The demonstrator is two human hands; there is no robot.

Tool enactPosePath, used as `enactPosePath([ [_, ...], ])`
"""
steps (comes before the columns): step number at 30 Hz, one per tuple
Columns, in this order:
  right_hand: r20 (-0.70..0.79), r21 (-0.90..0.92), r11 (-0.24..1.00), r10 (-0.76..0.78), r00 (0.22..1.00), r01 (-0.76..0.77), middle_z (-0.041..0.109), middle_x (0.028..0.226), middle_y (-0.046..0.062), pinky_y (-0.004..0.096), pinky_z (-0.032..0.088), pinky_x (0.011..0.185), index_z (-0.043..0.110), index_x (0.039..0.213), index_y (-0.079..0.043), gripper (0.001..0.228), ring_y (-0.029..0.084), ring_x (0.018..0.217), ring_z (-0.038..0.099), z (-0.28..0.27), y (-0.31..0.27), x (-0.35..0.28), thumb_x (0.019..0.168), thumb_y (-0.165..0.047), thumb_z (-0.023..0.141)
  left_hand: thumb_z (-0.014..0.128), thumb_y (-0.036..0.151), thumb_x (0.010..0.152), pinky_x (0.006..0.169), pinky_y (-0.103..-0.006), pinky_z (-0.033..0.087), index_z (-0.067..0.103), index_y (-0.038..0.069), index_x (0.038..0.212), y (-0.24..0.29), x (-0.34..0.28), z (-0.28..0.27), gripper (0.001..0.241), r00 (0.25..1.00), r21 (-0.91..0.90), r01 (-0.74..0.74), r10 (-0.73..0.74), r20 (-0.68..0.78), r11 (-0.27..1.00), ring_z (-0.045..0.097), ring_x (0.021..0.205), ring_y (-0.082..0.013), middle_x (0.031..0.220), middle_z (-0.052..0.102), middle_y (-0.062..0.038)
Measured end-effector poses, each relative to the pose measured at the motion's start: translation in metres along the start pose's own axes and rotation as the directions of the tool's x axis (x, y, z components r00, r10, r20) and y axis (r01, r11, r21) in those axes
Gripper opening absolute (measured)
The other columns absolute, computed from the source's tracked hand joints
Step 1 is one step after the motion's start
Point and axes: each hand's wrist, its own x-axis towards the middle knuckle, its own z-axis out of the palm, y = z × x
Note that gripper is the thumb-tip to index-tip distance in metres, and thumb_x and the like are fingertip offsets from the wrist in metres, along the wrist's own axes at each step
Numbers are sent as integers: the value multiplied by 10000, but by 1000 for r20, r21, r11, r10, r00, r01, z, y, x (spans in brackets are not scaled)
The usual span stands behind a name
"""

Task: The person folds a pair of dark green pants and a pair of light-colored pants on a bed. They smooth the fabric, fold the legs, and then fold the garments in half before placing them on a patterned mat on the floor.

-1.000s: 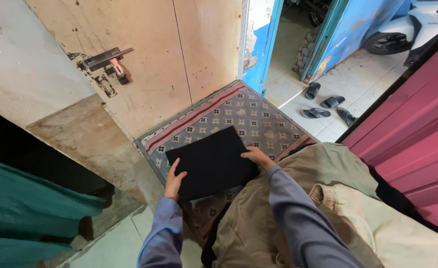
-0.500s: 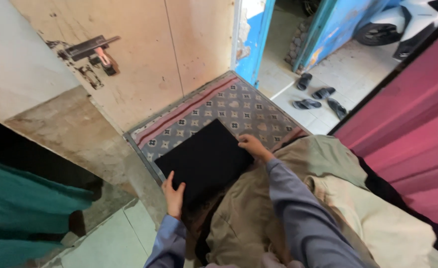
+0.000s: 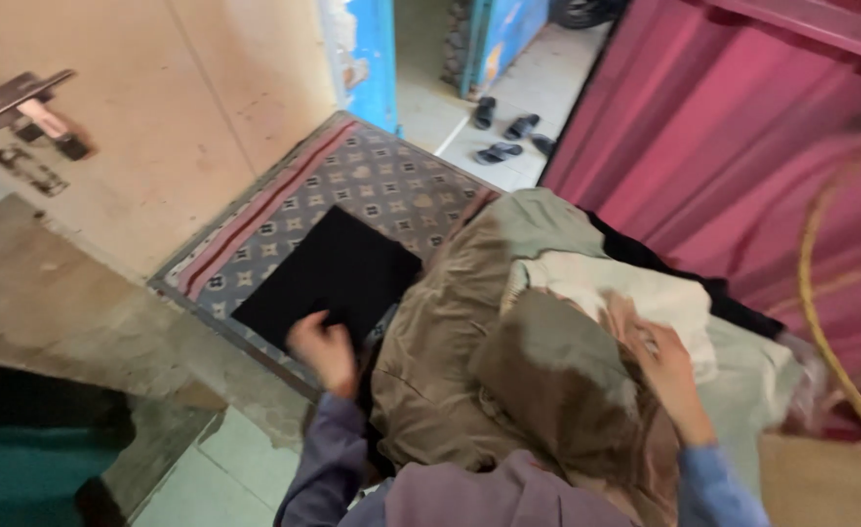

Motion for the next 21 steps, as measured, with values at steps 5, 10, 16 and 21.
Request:
enactPosePath([
  [5, -287, -34, 985, 152, 946, -168, 649, 1205, 154, 347, 552, 776, 636, 1301, -37, 382, 219, 930, 696, 5, 82, -127, 965, -215, 672, 660, 301, 970, 895, -391, 521, 650, 38, 1247, 95, -94, 87, 382, 682, -560, -84, 457, 571, 824, 651, 1076, -322, 1187, 659, -151],
  [10, -152, 213, 808, 583, 798, -549, 701, 984, 190, 381, 504, 749, 627, 1309, 7, 486, 233, 826, 630, 54, 71, -167, 987, -352, 690, 680, 428, 969, 838, -371, 555, 687, 13, 1199, 129, -122, 154, 474, 416, -460, 268, 329, 848, 847, 716, 970, -268, 1068, 745, -119],
  [16, 118, 679, 490, 662, 740, -546, 736, 1003, 101, 364, 541, 759, 661, 1182, 67, 479, 185, 870, 670, 40, 35, -150, 904, -317, 730, 734, 435, 905, 814, -363, 583, 713, -17, 1215, 153, -104, 132, 549, -44, -104, 652, 174, 984, 751, 736, 916, -217, 1092, 767, -115],
  [21, 207, 721, 470, 554, 806, -509, 770, 921, 70, 369, 565, 729, 698, 1143, 47, 405, 179, 804, 697, 31, 7, -126, 861, -241, 742, 737, 384, 881, 787, -370, 589, 710, -24, 1208, 138, -85, 78, 524, -42, -75, 817, 187, 981, 572, 747, 884, -217, 1077, 766, -118],
])
